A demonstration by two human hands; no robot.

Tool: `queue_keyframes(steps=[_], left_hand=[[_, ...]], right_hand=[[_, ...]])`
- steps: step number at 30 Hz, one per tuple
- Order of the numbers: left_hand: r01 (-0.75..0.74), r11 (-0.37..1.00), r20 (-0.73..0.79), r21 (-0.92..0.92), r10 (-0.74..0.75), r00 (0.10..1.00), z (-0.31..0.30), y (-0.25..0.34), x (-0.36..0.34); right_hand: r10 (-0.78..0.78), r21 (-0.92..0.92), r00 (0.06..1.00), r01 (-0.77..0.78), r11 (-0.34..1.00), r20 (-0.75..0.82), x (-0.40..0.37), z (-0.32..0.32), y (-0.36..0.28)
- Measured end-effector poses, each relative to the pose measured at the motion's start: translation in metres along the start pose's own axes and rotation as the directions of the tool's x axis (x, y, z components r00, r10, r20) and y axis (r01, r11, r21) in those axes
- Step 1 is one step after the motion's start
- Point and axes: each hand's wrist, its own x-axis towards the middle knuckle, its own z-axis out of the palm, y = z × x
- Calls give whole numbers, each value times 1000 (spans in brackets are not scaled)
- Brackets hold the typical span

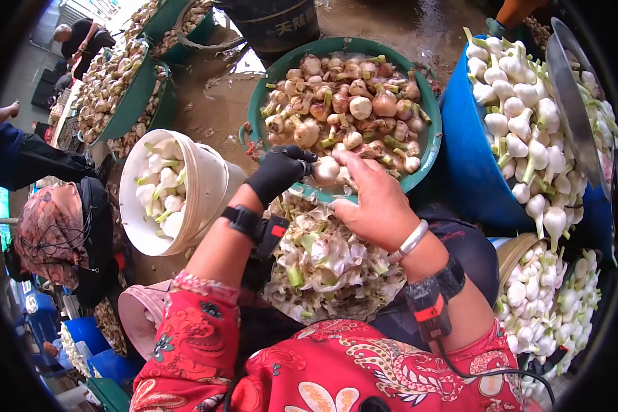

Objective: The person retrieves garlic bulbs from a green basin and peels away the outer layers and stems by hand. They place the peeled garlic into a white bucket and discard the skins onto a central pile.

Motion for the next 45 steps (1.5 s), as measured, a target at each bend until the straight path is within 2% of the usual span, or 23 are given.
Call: queue_keyframes(steps=[2,3,4,6,8,9,12,16,19,22,24,25,27,31,34,36,37,38,39,40,42,44,45], left_hand=[[52,965,140,-256,-16,990,-18,43,-41],[42,943,147,-329,7,989,-22,58,-64],[31,917,150,-398,32,988,-25,69,-84],[-24,911,115,-412,78,990,-25,71,-112],[-146,686,-80,-712,128,989,-15,66,-127],[-140,597,-78,-790,129,989,-11,60,-127],[-189,634,-135,-749,133,982,-3,56,-125],[-208,727,-180,-654,117,977,-5,49,-116],[-220,658,-159,-720,153,975,-6,57,-119],[-226,650,-162,-725,157,974,-9,56,-119],[-459,868,-209,-190,421,883,-12,52,-118],[-459,868,-208,-189,421,883,-11,53,-118],[-243,687,-146,-684,198,969,-7,56,-120],[-99,670,-73,-736,66,995,-4,58,-119],[-110,759,-138,-642,27,990,-6,53,-118],[-160,880,-185,-446,84,979,-8,49,-121],[-126,965,-238,-230,70,969,-8,60,-127],[-120,965,-238,-232,63,969,-9,52,-125],[-361,923,-278,136,385,880,-11,39,-118],[-524,701,-194,483,670,717,-11,37,-116],[-515,711,-185,479,656,732,-8,35,-119],[-493,838,-181,235,536,825,-9,34,-122],[-494,837,-183,235,538,823,-9,37,-123]], right_hand=[[-51,245,980,99,964,-193,2,12,4],[-50,340,992,88,936,-117,4,17,5],[21,721,996,-80,688,90,4,8,-10],[-44,858,985,-121,500,165,1,11,-16],[-62,855,996,-30,517,72,-1,20,-21],[-67,845,998,49,533,-16,-2,24,-23],[-116,739,987,162,654,-113,-1,30,-25],[-94,786,991,130,605,-91,-1,31,-25],[61,958,996,-86,273,72,1,27,-25],[62,974,994,-104,201,93,2,29,-22],[54,963,997,-71,259,59,1,29,-22],[45,948,999,-36,316,23,0,28,-22],[29,935,1000,-12,354,2,-1,28,-25],[-24,921,999,-16,389,27,-3,30,-21],[57,947,986,-169,271,160,-3,30,-19],[73,948,986,-165,274,151,-3,30,-15],[-23,922,924,-379,79,382,1,25,-9],[-161,806,808,-584,-92,567,3,22,-7],[-224,764,757,-641,-76,613,2,24,-7],[-223,761,755,-644,-75,617,3,23,-5],[-265,670,663,-738,-78,700,4,21,0],[-259,649,650,-754,-102,714,0,23,-3],[-166,750,753,-655,-97,637,-2,22,-7]])
